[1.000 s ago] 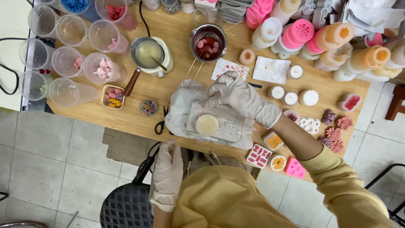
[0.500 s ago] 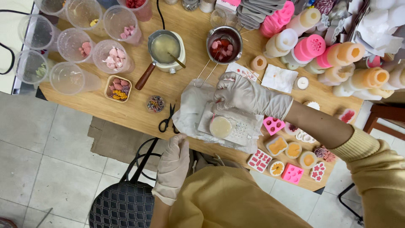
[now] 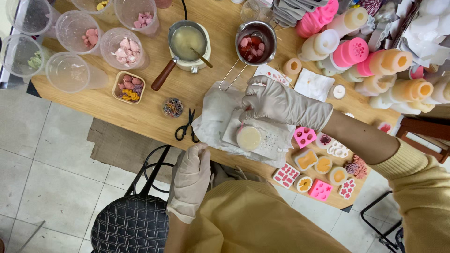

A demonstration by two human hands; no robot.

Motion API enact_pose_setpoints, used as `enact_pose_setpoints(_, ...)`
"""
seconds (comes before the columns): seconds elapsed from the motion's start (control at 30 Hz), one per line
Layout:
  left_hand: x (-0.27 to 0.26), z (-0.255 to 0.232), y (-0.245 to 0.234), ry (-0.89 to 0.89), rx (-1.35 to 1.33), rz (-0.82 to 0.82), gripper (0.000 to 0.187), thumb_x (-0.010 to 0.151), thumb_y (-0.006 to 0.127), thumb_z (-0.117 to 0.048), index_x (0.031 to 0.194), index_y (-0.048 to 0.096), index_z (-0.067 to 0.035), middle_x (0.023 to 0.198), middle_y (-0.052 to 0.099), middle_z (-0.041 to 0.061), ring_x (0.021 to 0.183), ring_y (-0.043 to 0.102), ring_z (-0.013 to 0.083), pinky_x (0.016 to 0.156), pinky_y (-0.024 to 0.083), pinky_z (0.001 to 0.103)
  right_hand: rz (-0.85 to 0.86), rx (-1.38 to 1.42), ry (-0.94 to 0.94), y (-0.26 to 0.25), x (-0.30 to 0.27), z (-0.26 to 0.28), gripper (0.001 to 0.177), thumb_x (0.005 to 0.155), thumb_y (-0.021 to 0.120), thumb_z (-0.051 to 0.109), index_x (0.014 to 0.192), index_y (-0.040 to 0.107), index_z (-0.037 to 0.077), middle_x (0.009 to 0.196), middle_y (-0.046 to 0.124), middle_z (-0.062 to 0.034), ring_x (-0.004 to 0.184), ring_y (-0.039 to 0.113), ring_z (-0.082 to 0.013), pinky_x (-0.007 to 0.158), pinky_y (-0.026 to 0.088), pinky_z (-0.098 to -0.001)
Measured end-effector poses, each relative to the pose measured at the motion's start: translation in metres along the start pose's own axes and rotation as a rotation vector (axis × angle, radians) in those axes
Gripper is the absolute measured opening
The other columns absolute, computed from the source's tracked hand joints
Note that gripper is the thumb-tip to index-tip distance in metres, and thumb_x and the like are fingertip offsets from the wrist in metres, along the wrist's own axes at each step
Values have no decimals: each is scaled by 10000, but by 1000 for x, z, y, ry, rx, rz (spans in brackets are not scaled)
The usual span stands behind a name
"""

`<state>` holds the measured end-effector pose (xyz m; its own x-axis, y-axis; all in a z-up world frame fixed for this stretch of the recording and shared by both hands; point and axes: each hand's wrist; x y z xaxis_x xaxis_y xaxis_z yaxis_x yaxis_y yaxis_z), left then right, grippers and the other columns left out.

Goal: The person prepares and decorates candles by stirring melted wax in a pot, pouring it into molds, and using a small tool to place decorative wax pieces and sprinkles onto the surface of a larger wax puck.

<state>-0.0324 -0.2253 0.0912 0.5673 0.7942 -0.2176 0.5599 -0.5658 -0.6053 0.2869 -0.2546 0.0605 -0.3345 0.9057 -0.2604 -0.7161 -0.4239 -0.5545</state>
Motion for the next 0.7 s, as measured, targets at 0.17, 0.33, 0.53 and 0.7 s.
enact_pose_setpoints(0.17,3,0,5,-15,-34,17,197,970,642,-153,1156,624,-92,1076,702,120,971,681,298,827,548,397,-128,-739,-389,-6,-9,7,399,762,700,184,1106,728,386,1031,626,83,1035,582,-157,1102,388,-386)
enact_pose_setpoints(0.33,4,-9,1,-139,-54,84,215,967,639,-170,1170,629,-103,1061,705,126,915,696,280,801,554,388,-170,-677,-359,-3,-11,5,348,759,698,201,1061,729,371,1034,631,70,1050,593,-178,1088,398,-381)
enact_pose_setpoints(0.53,6,-12,6,-82,-87,43,223,974,638,-167,1182,633,-87,1106,701,143,945,695,272,811,559,375,-178,-642,-388,-6,-17,4,333,761,702,205,1072,744,318,993,622,53,1005,595,-211,1060,430,-397)
enact_pose_setpoints(0.7,8,-21,4,-236,-120,138,241,977,619,-188,1200,623,-99,1100,697,125,914,699,249,804,559,368,-174,-731,-363,-3,-21,-7,363,751,688,220,1093,750,322,984,623,28,980,602,-220,1012,433,-408)
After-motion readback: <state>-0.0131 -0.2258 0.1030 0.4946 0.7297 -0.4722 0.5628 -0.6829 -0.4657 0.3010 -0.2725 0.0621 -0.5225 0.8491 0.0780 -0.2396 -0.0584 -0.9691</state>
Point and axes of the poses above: each hand's wrist, its own x-axis towards the middle knuckle, its own y-axis out of the palm, z = x × y
